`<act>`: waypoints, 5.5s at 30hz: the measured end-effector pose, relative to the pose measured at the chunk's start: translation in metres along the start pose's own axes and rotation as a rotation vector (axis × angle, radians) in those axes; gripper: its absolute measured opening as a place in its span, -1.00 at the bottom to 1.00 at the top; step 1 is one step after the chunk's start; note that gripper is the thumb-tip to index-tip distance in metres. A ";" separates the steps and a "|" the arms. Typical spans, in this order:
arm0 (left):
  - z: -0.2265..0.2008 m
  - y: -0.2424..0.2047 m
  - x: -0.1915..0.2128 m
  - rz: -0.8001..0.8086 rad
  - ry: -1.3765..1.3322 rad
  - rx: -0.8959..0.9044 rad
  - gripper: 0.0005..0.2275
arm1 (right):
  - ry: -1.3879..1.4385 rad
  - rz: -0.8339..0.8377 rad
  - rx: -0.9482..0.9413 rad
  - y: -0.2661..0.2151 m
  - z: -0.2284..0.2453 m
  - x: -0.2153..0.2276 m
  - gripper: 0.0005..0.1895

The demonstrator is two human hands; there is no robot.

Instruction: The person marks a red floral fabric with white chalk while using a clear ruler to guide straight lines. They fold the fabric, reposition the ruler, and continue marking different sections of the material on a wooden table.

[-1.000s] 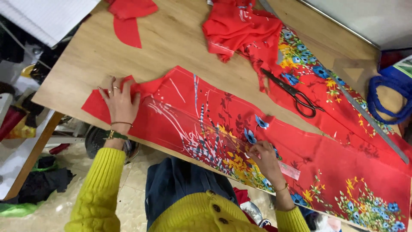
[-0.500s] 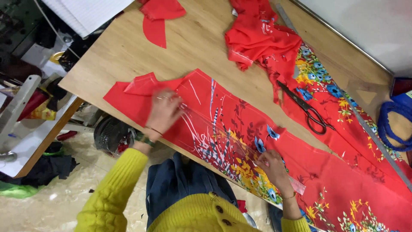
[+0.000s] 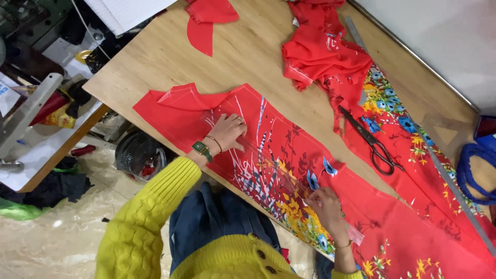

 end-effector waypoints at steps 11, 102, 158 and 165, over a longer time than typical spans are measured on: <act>-0.013 0.001 -0.009 0.085 0.079 -0.032 -0.49 | 0.018 0.049 -0.065 -0.003 -0.005 -0.002 -0.82; -0.021 -0.265 0.033 -0.611 -0.275 1.037 -0.69 | -0.197 0.455 0.889 0.173 0.288 -0.019 -0.77; -0.054 -0.058 -0.036 -0.268 0.188 0.695 -0.52 | -0.654 0.208 0.778 0.236 0.305 0.015 -0.81; -0.045 -0.049 -0.059 -0.215 0.152 0.712 -0.40 | -0.402 0.648 1.069 0.235 0.353 -0.052 -0.94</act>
Point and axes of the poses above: each hand's wrist, its own y-axis towards the middle knuckle, its own x-axis out of the back of the hand, z = x × y, the point moved 7 cm from there along y, towards the middle knuckle, and after that the axes turned 5 degrees about z, right-handed, at the moved point
